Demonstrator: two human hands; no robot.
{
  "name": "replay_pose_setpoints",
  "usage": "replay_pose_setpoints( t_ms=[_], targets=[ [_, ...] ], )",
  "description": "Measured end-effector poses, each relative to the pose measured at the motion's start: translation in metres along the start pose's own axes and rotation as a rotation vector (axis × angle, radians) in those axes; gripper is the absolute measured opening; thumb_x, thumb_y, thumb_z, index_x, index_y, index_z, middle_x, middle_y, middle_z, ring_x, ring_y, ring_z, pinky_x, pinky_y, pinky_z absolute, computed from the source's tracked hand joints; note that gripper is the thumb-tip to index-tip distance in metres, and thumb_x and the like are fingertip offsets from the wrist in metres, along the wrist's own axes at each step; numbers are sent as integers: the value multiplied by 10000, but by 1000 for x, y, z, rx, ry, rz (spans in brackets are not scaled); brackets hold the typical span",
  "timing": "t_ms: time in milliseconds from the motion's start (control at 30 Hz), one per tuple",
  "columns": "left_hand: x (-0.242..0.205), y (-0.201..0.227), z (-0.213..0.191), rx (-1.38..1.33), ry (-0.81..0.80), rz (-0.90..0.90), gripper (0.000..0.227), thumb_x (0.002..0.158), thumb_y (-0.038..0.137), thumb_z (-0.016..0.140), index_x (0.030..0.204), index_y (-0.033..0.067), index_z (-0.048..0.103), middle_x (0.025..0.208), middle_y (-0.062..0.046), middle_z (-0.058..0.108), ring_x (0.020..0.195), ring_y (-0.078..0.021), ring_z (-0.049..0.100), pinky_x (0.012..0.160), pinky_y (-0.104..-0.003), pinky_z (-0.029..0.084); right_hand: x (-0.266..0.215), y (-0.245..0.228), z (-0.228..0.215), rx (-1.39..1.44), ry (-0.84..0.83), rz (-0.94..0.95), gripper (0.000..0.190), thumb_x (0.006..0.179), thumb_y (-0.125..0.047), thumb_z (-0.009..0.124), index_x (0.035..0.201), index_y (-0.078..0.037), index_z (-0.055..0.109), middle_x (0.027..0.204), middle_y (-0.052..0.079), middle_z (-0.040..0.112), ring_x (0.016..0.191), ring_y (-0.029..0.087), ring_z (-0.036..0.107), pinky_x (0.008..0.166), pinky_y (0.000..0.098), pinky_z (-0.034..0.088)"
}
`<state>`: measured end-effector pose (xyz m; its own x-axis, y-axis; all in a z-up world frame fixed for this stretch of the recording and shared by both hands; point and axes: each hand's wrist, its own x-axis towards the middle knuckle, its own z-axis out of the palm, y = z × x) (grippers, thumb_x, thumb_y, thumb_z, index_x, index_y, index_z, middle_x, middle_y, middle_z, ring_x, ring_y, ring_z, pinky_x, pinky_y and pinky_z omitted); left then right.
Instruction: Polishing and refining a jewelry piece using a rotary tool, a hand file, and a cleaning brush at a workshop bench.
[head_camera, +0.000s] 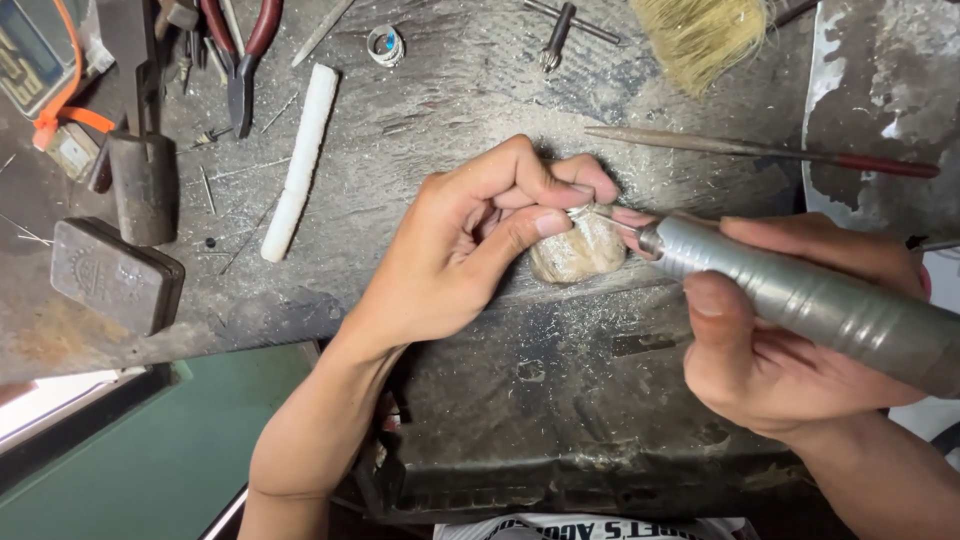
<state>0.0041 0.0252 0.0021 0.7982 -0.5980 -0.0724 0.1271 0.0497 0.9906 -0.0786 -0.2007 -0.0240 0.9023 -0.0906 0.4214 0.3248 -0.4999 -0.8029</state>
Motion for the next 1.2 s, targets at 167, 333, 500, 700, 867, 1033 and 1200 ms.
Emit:
replay_pose_setpoints(
  t_ms=[167,333,500,700,867,1033,1200],
  targets=[
    [-1,-1,0,-23,1,0,53,1097,105,499,1045,93,506,1255,-200,676,920,-99,597,688,-247,380,0,0,-2,11,-33,17,435,943,-124,724,1140,213,533,998,306,664,820,347,730,677,355,537],
    [-1,-1,0,-26,-6,21,40,1102,100,494,1066,88,506,1245,-219,672,1132,-172,657,751,-266,407,-3,2,-1,-6,-21,-3,436,937,-133,737,1122,216,554,1009,304,665,811,348,723,676,367,538],
    [-1,0,1,-39,2,8,40,1095,91,502,1057,79,498,1235,-211,666,1099,-153,627,778,-259,395,4,2,0,50,-73,-25,371,920,-98,737,1083,201,589,981,302,697,938,441,805,678,331,608],
    [5,6,-1,2,-54,52,106,1091,68,476,986,62,457,1181,-230,695,1314,-289,620,1008,-317,495,-1,6,0,59,-116,-56,360,935,-46,769,1129,197,586,1069,309,691,1000,451,800,830,388,676],
    [5,5,-3,150,-32,30,165,1076,127,522,933,110,441,1175,-152,709,729,-76,428,664,-235,320,-2,4,0,25,-129,-81,405,982,-96,729,1203,175,525,1075,299,702,1022,429,797,871,408,674],
    [5,6,-4,143,-36,33,165,1075,135,522,934,119,438,1179,-157,707,621,-67,269,641,-235,293,-2,5,5,61,-97,-66,442,950,-113,757,1185,192,540,1102,291,687,992,417,805,822,338,660],
    [4,4,-3,78,-39,53,149,1087,143,505,962,91,445,1090,-139,669,964,-95,569,743,-245,337,0,3,9,49,-37,-116,407,974,-54,749,1176,212,515,1059,331,685,945,450,801,777,374,663]
  ],
)
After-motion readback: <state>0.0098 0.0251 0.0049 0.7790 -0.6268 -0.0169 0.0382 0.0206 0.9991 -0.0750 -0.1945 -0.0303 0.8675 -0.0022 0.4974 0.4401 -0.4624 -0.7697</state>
